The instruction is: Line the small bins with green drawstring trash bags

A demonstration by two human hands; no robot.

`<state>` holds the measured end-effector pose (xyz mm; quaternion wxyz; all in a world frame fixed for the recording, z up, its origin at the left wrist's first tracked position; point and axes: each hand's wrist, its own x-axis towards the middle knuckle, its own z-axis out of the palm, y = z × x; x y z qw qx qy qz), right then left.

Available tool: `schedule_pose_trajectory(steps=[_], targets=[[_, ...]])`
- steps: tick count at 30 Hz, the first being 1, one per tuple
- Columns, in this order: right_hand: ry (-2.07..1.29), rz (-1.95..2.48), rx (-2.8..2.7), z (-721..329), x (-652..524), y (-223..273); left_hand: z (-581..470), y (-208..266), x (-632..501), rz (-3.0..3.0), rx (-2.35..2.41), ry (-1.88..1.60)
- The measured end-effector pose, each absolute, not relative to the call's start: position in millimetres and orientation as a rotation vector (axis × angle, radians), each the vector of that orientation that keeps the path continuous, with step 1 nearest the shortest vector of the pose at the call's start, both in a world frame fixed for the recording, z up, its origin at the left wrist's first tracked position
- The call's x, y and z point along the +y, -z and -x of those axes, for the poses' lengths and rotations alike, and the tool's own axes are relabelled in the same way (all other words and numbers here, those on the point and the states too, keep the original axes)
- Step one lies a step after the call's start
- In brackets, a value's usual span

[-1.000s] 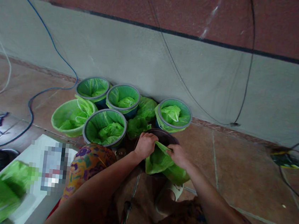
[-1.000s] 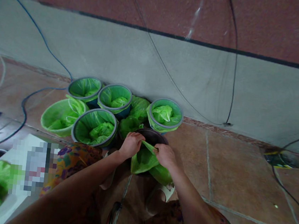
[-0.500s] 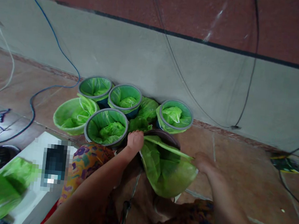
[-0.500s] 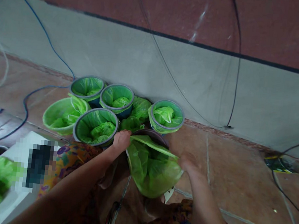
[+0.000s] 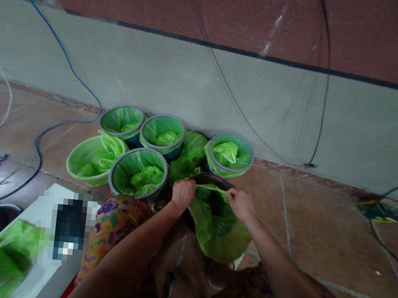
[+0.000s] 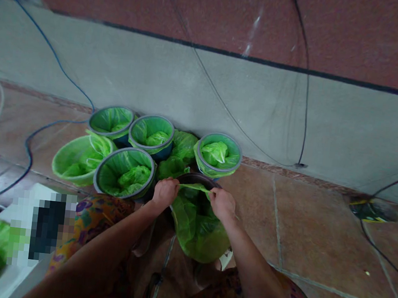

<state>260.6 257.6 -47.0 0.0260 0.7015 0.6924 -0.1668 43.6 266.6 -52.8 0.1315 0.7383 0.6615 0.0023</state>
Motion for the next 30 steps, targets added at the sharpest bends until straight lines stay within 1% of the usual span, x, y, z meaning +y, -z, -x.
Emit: schedule_pose_trajectory(steps=[3, 9, 12, 15, 21, 26, 30], targets=[[0.513, -2.247, 2.072, -274, 262, 44, -36, 54, 271, -2.153, 1.924, 0.008], [0.496, -2.178, 1.939, -280, 255, 42, -33, 54, 274, -2.135, 1.955, -0.036], [0.441, -2.168, 2.089, -271, 253, 43, -40, 51, 270, -2.155, 1.929, -0.093], [0.400, -2.066, 2.326, -258, 255, 44, -49, 46, 264, -2.207, 1.860, -0.183], [0.502, -1.933, 2.429, -241, 256, 46, -64, 45, 254, -2.194, 1.750, -0.309], [0.493, -2.065, 2.503, -242, 258, 42, -66, 51, 253, -2.081, 1.766, -0.213], [0.472, -2.210, 2.430, -249, 263, 39, -63, 52, 256, -2.072, 1.792, -0.125]])
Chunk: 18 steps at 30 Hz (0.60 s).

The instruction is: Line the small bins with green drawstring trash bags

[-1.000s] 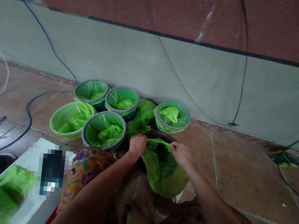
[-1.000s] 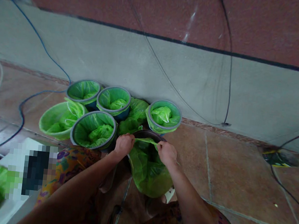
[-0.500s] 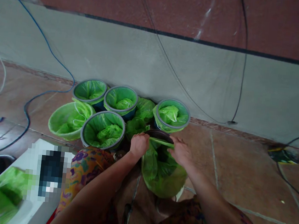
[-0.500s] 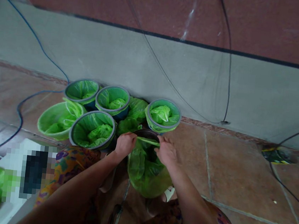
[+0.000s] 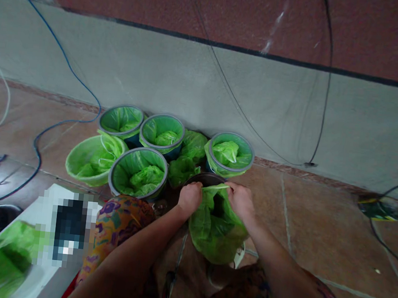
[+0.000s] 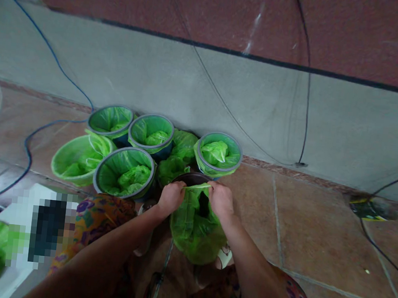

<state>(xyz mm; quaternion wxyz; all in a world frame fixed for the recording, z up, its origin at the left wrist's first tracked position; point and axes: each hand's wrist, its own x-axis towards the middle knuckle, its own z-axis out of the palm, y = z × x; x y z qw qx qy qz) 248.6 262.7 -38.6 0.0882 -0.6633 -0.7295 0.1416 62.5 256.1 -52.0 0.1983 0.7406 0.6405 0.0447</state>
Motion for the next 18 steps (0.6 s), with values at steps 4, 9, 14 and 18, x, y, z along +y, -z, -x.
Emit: schedule_pose_trajectory(steps=[4, 9, 14, 18], targets=[[-0.403, 2.059, -2.116, -258, 268, 31, -56, 51, 262, -2.065, 1.863, -0.104], [-0.364, 2.355, -2.185, -275, 269, 22, -46, 51, 270, -2.025, 1.959, -0.116], [-0.531, 2.414, -2.205, -277, 261, 29, -48, 49, 269, -2.056, 1.891, -0.140], [-0.484, 1.990, -2.300, -254, 258, 37, -60, 45, 259, -2.148, 1.715, -0.181]])
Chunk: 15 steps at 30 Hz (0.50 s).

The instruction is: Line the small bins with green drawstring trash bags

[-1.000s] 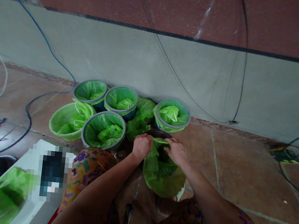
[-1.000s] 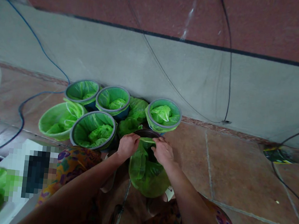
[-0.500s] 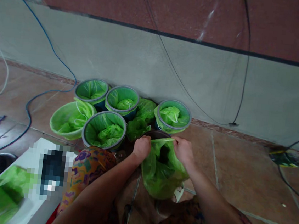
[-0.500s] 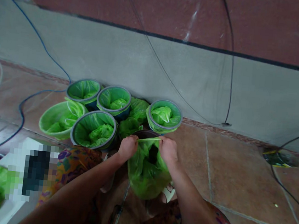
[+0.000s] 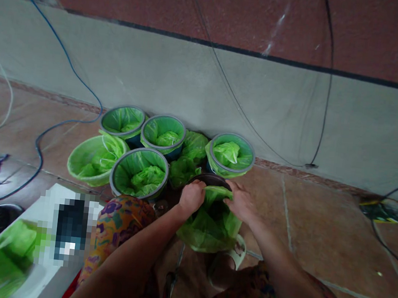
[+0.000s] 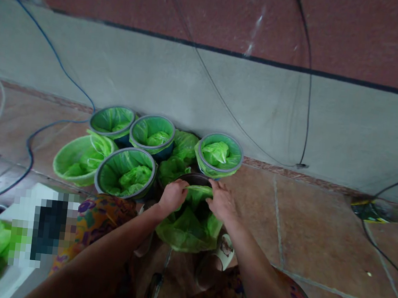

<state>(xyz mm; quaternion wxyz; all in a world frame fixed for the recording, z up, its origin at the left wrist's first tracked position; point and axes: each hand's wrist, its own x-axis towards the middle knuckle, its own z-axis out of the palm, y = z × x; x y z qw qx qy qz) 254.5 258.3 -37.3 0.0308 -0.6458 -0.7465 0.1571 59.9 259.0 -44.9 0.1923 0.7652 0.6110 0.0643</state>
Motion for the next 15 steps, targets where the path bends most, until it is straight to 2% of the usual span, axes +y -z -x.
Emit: schedule_pose_trajectory(steps=[5, 15], targets=[[-0.520, 1.721, -2.513, -230, 257, 34, -71, 41, 246, -2.247, 1.575, -0.213], [-0.436, 1.979, -2.241, -235, 254, 21, -67, 33, 245, -2.224, 1.597, -0.248]])
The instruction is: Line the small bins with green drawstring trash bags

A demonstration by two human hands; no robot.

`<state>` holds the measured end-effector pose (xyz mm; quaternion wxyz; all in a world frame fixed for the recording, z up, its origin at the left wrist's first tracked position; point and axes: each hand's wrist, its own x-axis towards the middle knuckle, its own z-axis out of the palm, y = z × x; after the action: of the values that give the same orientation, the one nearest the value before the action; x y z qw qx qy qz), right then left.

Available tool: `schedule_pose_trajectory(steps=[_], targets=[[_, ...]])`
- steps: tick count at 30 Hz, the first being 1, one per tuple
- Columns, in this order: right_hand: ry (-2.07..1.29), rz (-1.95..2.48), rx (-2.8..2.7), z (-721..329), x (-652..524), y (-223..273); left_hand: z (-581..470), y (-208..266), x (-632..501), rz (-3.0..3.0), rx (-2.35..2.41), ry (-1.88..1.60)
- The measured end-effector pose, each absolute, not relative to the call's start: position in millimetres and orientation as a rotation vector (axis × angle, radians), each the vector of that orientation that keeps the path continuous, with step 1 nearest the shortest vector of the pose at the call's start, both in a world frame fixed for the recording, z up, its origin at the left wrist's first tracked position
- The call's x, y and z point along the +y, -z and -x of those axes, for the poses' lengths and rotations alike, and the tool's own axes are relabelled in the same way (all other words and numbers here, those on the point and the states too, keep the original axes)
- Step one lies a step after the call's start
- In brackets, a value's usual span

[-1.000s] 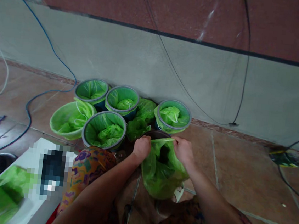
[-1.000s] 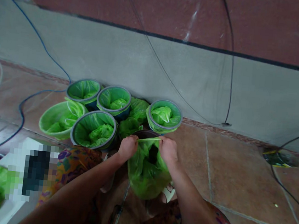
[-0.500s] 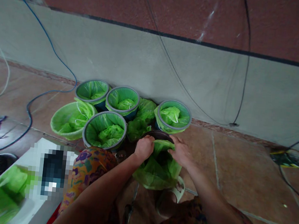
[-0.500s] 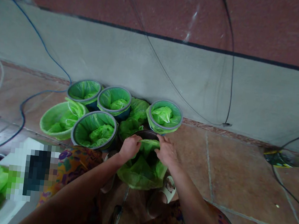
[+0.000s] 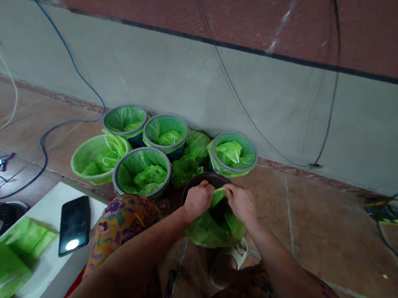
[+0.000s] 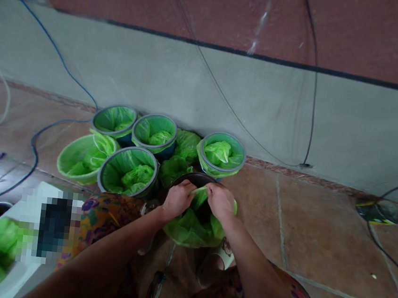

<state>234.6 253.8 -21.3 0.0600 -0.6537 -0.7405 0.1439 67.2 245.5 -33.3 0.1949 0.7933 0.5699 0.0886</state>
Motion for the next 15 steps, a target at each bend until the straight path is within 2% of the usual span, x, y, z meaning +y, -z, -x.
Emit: schedule_pose_trajectory(steps=[8, 15], targets=[[-0.465, 1.696, -2.278, -234, 254, 35, -70, 32, 242, -2.181, 1.573, -0.378], [-0.386, 1.696, -2.186, -236, 257, 38, -67, 34, 244, -2.199, 1.586, -0.372]])
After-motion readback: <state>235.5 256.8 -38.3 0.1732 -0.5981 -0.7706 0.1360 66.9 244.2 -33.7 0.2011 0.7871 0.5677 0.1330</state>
